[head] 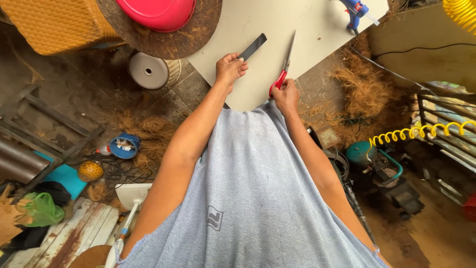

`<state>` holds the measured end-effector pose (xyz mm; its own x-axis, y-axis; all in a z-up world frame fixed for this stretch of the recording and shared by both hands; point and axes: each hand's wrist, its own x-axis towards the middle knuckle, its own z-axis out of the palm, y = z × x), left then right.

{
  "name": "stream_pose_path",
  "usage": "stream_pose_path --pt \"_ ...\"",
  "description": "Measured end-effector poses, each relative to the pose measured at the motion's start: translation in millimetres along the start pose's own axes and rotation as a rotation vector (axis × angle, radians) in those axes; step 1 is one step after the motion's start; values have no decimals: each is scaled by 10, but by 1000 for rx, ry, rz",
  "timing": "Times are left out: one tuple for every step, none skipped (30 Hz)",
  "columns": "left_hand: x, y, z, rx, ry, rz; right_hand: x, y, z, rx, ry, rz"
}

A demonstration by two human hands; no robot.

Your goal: Cutting a small strip of material and using a hot glue gun to attach it to a coconut fiber basket.

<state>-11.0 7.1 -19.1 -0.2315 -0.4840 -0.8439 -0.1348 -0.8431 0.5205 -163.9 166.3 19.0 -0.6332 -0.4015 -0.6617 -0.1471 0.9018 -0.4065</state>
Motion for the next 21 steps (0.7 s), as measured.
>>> stream_pose_path --pt "50 8 16 -8 -1 2 -34 8 -57 -6 2 -5" --pt "68 -12 9 -3 8 -4 -101 32 -105 265 -125 26" --pt "83 -35 -1 3 16 -11 -171 57 -153 535 -252 58" --pt "84 -38 -8 -5 15 -12 -264 69 -231 528 -251 57" --pt "85 -41 -14 0 22 -11 -357 80 -311 559 -299 35" --pt "97 -25 -21 6 31 -9 -436 76 -388 591 -348 13" --pt "66 73 21 0 31 -9 -413 118 -421 585 -349 11" --pt "16 150 41 8 65 -61 -415 176 -439 570 -467 22" --pt "-33 224 63 16 98 -115 -416 237 -457 554 -585 34" --pt "-22 208 61 14 99 -117 -474 200 -453 551 -586 35" --pt "-12 192 61 19 96 -113 -530 163 -452 590 -607 69" --pt "2 182 66 25 91 -108 -583 124 -451 630 -626 101" --pt "17 171 74 23 91 -108 -580 82 -447 628 -626 101" --pt "23 154 73 22 82 -99 -591 44 -437 606 -641 97" --pt "28 137 73 21 73 -90 -602 6 -428 584 -655 93" --pt "14 141 75 22 74 -89 -580 -1 -396 585 -655 91" --pt "-1 146 79 53 73 -80 -559 -9 -366 582 -683 53" --pt "-16 149 87 85 72 -73 -539 -15 -341 579 -710 15" --pt "-8 138 97 86 72 -73 -511 -21 -319 580 -710 15" --pt "0 129 94 97 64 -78 -483 -32 -289 585 -713 30" --pt "8 119 89 108 56 -83 -455 -43 -256 589 -716 45"
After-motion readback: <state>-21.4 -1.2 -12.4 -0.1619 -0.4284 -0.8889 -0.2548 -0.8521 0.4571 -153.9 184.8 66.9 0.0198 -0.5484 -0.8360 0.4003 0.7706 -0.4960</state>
